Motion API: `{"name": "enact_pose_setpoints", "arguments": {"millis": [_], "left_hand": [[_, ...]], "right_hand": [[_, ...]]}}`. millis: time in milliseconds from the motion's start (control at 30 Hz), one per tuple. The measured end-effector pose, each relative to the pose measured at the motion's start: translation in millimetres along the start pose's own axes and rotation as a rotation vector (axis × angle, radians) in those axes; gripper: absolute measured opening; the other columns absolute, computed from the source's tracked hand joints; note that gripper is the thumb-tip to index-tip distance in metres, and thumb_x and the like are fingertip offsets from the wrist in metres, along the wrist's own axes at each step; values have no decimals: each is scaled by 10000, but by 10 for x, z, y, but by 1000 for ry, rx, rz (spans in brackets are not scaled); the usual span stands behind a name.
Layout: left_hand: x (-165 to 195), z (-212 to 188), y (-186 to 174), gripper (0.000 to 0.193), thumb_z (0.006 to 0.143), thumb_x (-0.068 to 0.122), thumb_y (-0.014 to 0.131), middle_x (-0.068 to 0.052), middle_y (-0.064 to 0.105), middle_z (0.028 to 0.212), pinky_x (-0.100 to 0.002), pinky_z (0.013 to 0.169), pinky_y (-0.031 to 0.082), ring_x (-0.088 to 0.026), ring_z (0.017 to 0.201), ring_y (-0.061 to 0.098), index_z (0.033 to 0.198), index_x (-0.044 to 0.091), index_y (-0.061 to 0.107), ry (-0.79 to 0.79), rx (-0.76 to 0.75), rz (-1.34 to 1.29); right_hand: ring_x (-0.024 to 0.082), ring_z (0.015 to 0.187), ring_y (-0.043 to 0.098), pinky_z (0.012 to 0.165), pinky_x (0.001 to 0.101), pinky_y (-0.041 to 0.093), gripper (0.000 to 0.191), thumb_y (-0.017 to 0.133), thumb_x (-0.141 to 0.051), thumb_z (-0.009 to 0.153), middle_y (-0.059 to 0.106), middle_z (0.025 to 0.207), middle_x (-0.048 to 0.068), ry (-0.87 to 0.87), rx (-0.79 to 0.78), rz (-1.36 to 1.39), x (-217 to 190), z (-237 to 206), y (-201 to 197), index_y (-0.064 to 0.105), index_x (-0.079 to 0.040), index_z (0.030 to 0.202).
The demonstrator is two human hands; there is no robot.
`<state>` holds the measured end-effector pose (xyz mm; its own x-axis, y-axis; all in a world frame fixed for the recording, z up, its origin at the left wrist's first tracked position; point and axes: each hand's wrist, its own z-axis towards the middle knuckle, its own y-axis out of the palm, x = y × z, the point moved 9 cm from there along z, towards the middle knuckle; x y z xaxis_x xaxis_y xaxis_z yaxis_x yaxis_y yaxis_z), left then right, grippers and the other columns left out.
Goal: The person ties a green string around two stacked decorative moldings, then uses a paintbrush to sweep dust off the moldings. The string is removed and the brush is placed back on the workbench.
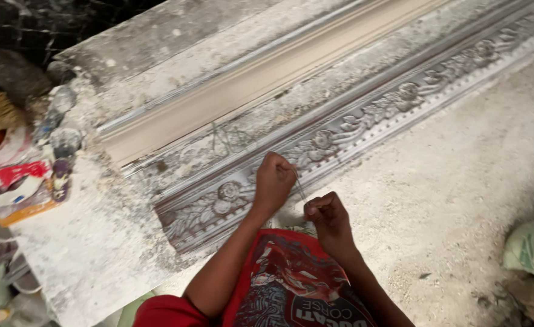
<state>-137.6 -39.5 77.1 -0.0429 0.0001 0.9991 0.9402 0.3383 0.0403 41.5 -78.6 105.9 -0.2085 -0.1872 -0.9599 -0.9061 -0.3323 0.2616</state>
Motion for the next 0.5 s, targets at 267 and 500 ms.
{"name": "enact_pose_setpoints", "arguments": {"millis": [267, 500], "left_hand": [[51, -94, -297, 156, 863, 127, 770, -83, 698, 907, -327, 666, 525, -179, 781, 675, 980, 59, 693, 51, -288, 302], [97, -94, -558, 181, 1000, 224, 650, -82, 709, 1041, -341, 792, 554, -202, 927, 691, 1077, 71, 707, -143, -450, 156]], "right_hand": [[134, 751, 605, 736, 295, 517, 51, 580, -62, 1022, 694, 916, 97, 144, 104, -275, 208, 325, -326, 547, -33, 1048], [162, 957, 640, 837, 332, 543, 286, 556, -279, 1051, 692, 1124, 108, 246, 77, -184, 176, 829, -193, 519, -50, 1219]]}}
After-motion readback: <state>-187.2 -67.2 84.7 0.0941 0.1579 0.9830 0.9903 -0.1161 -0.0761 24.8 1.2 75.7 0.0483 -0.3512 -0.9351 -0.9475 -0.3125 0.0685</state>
